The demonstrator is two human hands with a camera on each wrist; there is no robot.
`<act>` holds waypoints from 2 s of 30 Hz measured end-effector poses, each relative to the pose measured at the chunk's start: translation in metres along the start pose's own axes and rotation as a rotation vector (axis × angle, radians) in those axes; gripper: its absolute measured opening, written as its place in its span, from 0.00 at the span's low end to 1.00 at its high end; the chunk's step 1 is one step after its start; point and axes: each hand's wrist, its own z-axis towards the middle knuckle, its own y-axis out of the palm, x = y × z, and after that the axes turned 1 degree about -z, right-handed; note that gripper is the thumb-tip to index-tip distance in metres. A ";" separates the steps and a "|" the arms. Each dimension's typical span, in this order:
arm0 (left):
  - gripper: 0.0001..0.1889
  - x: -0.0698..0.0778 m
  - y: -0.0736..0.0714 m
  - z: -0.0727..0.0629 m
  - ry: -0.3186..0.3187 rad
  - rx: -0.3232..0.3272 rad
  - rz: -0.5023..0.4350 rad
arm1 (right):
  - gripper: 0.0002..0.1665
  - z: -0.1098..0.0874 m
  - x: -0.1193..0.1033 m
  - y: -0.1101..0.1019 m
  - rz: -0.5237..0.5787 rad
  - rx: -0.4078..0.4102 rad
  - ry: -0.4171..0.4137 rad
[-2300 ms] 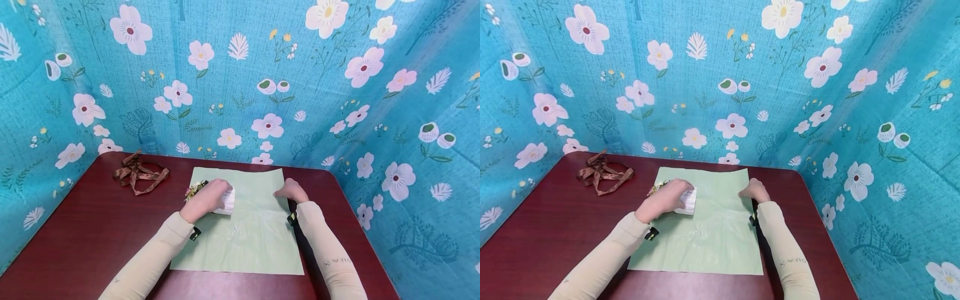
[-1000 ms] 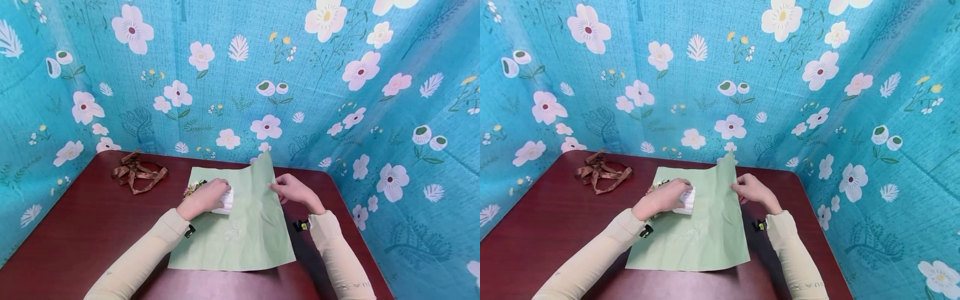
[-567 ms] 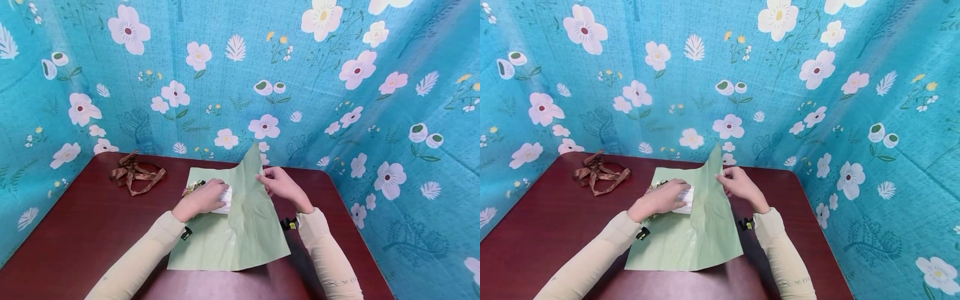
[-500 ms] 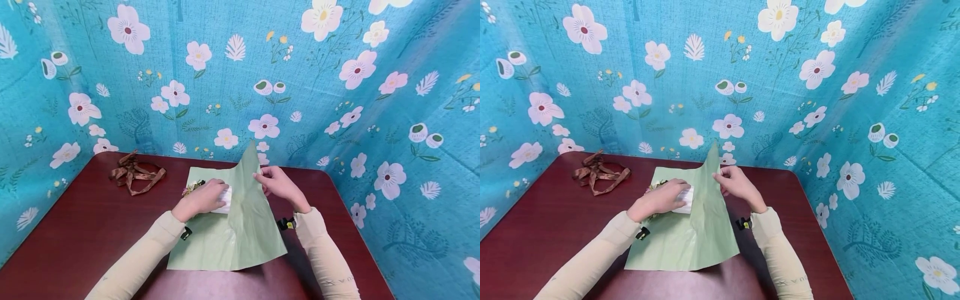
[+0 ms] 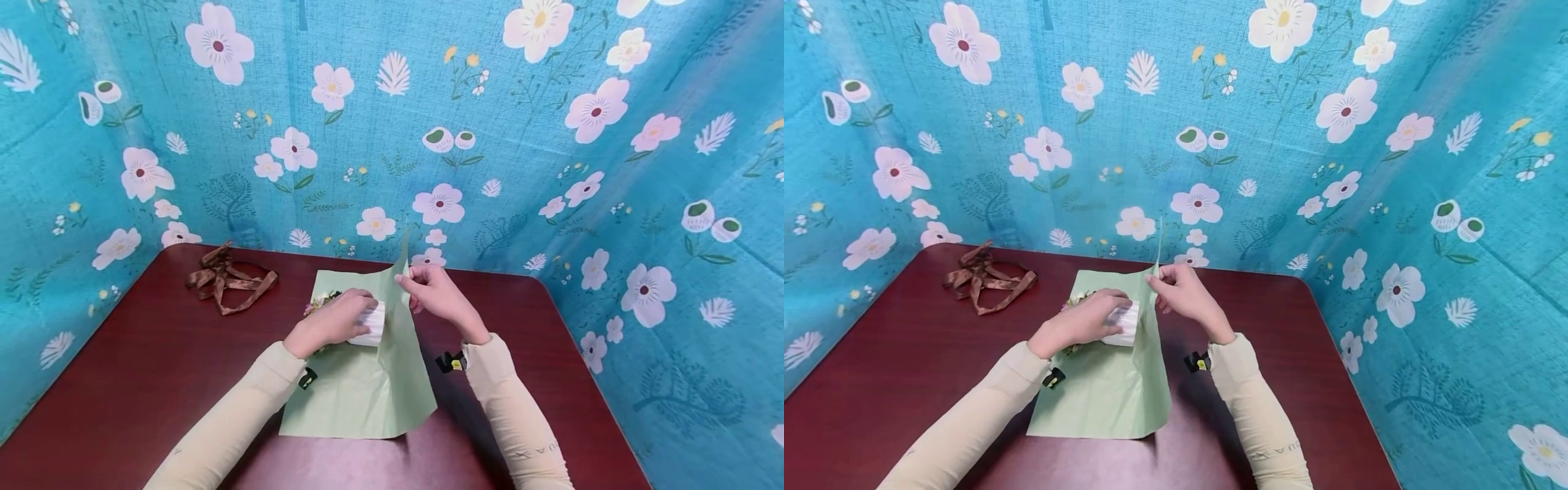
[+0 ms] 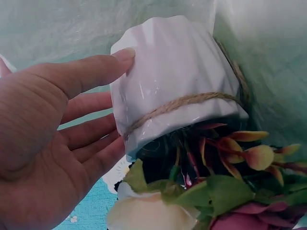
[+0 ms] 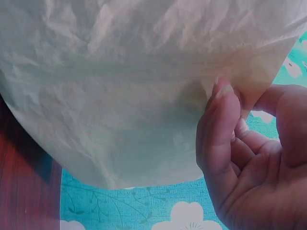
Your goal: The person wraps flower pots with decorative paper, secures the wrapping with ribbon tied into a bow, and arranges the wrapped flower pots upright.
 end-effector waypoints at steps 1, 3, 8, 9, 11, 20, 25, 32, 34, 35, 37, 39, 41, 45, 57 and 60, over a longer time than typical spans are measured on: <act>0.18 0.000 0.000 0.001 0.007 0.008 0.001 | 0.25 0.000 0.000 0.000 0.000 0.001 -0.001; 0.17 0.001 0.000 0.002 0.017 0.021 0.011 | 0.25 0.001 -0.001 0.001 0.007 0.003 -0.003; 0.17 0.003 0.000 0.003 0.022 0.038 0.035 | 0.25 0.002 -0.002 0.003 0.014 -0.004 -0.004; 0.17 0.004 0.000 0.003 0.020 0.038 0.037 | 0.25 0.003 -0.002 0.003 0.017 -0.005 -0.005; 0.16 0.004 0.000 0.002 0.020 0.037 0.040 | 0.24 0.003 -0.003 0.006 0.012 -0.006 -0.010; 0.15 0.002 0.003 0.004 0.029 0.044 0.041 | 0.25 0.003 -0.005 0.011 0.013 0.003 -0.053; 0.17 0.003 0.005 0.005 0.035 0.047 0.014 | 0.19 0.004 -0.007 0.014 0.017 -0.018 -0.057; 0.21 0.003 0.007 0.005 0.023 0.043 -0.012 | 0.15 0.007 -0.008 0.017 0.007 -0.018 -0.056; 0.22 0.002 0.007 0.005 0.013 0.041 -0.023 | 0.16 0.008 -0.009 0.018 0.004 -0.012 -0.058; 0.23 0.001 0.006 0.004 0.007 0.038 -0.028 | 0.17 0.009 -0.009 0.018 0.003 -0.011 -0.062; 0.23 0.000 0.004 0.001 0.000 0.045 -0.049 | 0.18 0.010 -0.009 0.019 -0.001 -0.011 -0.066; 0.23 -0.002 -0.001 -0.001 -0.004 0.054 -0.083 | 0.19 0.012 -0.009 0.020 -0.001 -0.016 -0.072; 0.21 -0.005 -0.005 -0.004 -0.006 0.086 -0.123 | 0.19 0.014 -0.009 0.022 0.002 -0.019 -0.082; 0.15 -0.009 -0.013 -0.012 -0.035 0.198 -0.256 | 0.17 0.017 -0.010 0.025 0.011 -0.021 -0.089; 0.16 0.018 -0.026 -0.042 -0.182 0.306 -0.689 | 0.18 0.028 -0.012 0.043 -0.005 -0.004 -0.123; 0.23 0.028 -0.028 -0.046 -0.241 0.246 -0.725 | 0.20 0.033 -0.013 0.048 -0.017 0.001 -0.146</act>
